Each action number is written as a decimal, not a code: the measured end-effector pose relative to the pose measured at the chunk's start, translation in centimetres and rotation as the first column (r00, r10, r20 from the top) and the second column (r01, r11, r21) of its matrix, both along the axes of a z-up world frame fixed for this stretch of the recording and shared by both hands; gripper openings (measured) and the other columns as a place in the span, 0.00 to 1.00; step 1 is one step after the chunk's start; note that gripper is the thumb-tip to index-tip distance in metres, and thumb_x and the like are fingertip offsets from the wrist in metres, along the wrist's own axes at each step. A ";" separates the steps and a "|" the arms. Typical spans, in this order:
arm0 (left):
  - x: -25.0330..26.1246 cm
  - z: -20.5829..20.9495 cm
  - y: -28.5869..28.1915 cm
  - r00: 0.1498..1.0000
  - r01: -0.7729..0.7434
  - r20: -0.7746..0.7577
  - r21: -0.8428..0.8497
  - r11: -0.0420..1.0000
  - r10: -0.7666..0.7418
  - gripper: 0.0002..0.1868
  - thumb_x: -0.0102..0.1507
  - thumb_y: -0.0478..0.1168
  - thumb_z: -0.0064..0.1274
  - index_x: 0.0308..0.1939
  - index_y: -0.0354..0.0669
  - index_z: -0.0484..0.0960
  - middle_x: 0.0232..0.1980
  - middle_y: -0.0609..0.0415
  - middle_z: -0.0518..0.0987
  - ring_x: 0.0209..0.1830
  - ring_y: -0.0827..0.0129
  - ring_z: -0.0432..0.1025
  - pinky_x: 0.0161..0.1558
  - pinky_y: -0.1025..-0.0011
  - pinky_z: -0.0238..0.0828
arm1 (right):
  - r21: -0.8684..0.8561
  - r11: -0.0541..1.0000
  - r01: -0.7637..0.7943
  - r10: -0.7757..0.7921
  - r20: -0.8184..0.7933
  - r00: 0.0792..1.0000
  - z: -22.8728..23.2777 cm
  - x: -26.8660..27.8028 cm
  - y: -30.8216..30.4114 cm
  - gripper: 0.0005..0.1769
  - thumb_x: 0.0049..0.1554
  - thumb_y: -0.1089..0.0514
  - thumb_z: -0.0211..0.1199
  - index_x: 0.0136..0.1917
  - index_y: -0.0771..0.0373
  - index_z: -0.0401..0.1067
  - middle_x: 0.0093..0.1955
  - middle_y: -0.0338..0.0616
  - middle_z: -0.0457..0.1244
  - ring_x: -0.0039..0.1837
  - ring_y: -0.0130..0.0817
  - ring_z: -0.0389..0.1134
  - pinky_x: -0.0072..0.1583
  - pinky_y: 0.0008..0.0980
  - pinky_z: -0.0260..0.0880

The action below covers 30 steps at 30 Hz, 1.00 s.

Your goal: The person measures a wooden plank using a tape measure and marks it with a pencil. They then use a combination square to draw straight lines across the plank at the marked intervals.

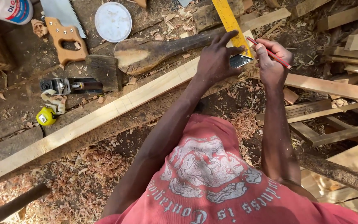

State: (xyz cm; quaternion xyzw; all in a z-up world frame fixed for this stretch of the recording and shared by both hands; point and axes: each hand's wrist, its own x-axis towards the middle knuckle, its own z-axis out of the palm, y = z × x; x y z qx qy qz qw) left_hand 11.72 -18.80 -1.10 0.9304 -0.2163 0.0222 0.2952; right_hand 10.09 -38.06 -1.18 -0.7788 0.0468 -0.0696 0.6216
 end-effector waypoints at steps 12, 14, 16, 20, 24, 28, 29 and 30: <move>0.3 -0.4 -0.2 0.998 -0.016 -0.062 -0.026 1.000 0.014 0.33 0.49 0.58 0.77 0.57 0.60 0.88 0.74 0.57 0.66 0.74 0.55 0.58 0.51 0.49 0.82 | -0.423 0.860 -0.286 0.110 -0.394 0.912 8.2 -1.4 -3.7 0.06 0.64 0.68 0.62 0.52 0.68 0.79 0.41 0.49 0.71 0.34 0.27 0.68 0.33 0.22 0.66; 0.1 -0.2 -0.3 0.998 -0.005 -0.068 -0.027 1.000 0.003 0.32 0.49 0.57 0.76 0.57 0.60 0.88 0.74 0.57 0.66 0.72 0.55 0.59 0.50 0.50 0.82 | -0.434 0.866 -0.249 0.083 -0.365 0.927 5.5 -2.4 -4.3 0.08 0.68 0.64 0.57 0.54 0.66 0.76 0.43 0.48 0.71 0.36 0.28 0.69 0.33 0.21 0.68; 0.3 -0.3 -0.4 0.998 -0.022 -0.066 -0.022 1.000 0.021 0.31 0.50 0.57 0.75 0.57 0.60 0.88 0.74 0.57 0.65 0.70 0.55 0.61 0.50 0.51 0.82 | -0.441 0.867 -0.232 0.086 -0.326 0.941 3.7 -2.6 -3.7 0.10 0.73 0.60 0.52 0.56 0.64 0.74 0.46 0.46 0.71 0.38 0.29 0.70 0.34 0.21 0.69; -0.3 -1.2 0.2 1.000 0.012 0.005 0.046 0.999 -0.012 0.36 0.53 0.67 0.72 0.62 0.63 0.84 0.77 0.55 0.62 0.72 0.56 0.58 0.61 0.48 0.71 | -0.226 0.965 -0.134 0.008 -0.482 0.876 2.1 -2.9 1.4 0.27 0.70 0.39 0.37 0.65 0.61 0.62 0.50 0.45 0.65 0.43 0.28 0.66 0.43 0.27 0.70; -2.9 -1.6 3.7 0.993 0.070 0.095 -0.026 0.997 -0.068 0.54 0.57 0.74 0.76 0.78 0.64 0.65 0.83 0.58 0.53 0.83 0.56 0.50 0.83 0.46 0.42 | 0.128 0.963 0.238 -0.137 -0.528 0.838 -0.2 -2.3 4.2 0.16 0.68 0.47 0.52 0.61 0.58 0.66 0.43 0.30 0.60 0.35 0.16 0.57 0.34 0.17 0.57; -11.0 1.2 14.2 0.878 -0.075 0.367 -0.530 0.844 0.309 0.30 0.52 0.45 0.81 0.55 0.47 0.86 0.60 0.48 0.79 0.58 0.49 0.74 0.60 0.54 0.69 | 0.315 0.887 0.336 -0.270 -0.235 0.934 -2.8 -2.1 0.5 0.10 0.69 0.54 0.56 0.54 0.63 0.66 0.36 0.43 0.63 0.28 0.21 0.64 0.23 0.15 0.56; -13.5 1.6 17.5 0.806 -0.215 0.402 -0.487 0.847 0.436 0.26 0.54 0.40 0.79 0.54 0.44 0.86 0.57 0.47 0.80 0.56 0.49 0.75 0.58 0.54 0.70 | 0.327 0.862 0.388 -0.310 -0.264 0.913 -4.0 -1.9 -1.3 0.09 0.69 0.52 0.55 0.54 0.59 0.66 0.37 0.43 0.64 0.28 0.23 0.64 0.22 0.16 0.56; -16.1 2.1 21.0 0.713 -0.353 0.443 -0.443 0.824 0.544 0.23 0.55 0.36 0.76 0.52 0.41 0.86 0.55 0.45 0.81 0.53 0.50 0.75 0.56 0.55 0.72 | 0.337 0.833 0.439 -0.350 -0.293 0.890 -5.2 -1.8 -2.9 0.08 0.68 0.49 0.55 0.53 0.55 0.67 0.37 0.44 0.64 0.27 0.26 0.64 0.20 0.18 0.55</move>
